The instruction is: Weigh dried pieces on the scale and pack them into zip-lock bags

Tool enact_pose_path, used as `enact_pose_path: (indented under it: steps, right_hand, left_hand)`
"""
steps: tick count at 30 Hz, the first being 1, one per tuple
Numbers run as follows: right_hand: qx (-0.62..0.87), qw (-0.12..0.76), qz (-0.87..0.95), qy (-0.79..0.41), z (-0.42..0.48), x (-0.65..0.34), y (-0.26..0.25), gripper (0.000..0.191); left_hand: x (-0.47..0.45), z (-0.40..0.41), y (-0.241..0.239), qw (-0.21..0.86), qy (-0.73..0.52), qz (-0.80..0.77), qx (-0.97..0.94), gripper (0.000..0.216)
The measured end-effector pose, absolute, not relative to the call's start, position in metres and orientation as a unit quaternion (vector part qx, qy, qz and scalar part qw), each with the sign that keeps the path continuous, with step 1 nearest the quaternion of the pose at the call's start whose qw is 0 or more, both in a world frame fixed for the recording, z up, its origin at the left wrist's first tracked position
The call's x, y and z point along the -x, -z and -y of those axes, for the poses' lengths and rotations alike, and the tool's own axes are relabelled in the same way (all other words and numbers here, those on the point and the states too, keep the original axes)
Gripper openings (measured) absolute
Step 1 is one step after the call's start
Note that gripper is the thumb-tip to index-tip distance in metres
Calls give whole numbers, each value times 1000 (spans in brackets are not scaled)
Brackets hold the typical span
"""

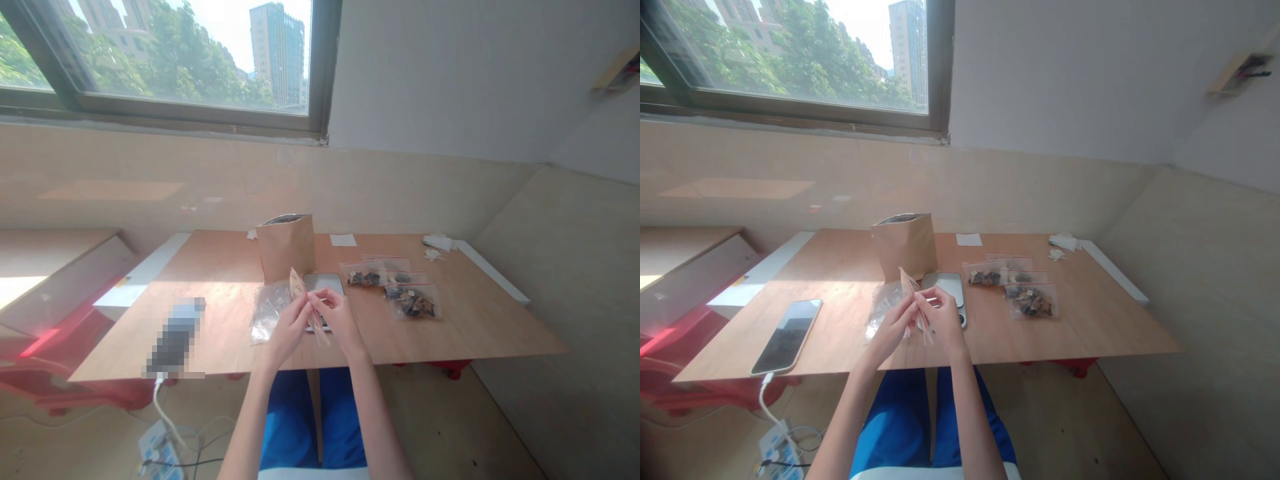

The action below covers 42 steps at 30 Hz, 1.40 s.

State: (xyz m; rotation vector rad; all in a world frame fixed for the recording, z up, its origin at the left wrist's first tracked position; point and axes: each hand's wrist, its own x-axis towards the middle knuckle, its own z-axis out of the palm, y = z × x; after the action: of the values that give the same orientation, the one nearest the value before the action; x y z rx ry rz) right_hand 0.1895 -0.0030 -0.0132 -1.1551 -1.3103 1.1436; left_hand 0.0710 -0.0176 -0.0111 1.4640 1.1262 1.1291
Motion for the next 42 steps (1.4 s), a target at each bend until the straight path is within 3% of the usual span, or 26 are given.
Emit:
enact_pose_path:
  steps: [14, 26, 42]
  right_hand:
    - [476, 491, 544, -486, 4, -191, 17, 18]
    - [508, 517, 549, -416, 4, -178, 19, 15]
    - [526, 554, 526, -374, 5, -176, 23, 10]
  left_hand:
    - [-63, 17, 14, 454, -395, -456, -655, 42]
    - [-75, 14, 24, 438, -499, -502, -554, 28]
    - [-80, 19, 23, 388, -536, -550, -510, 30]
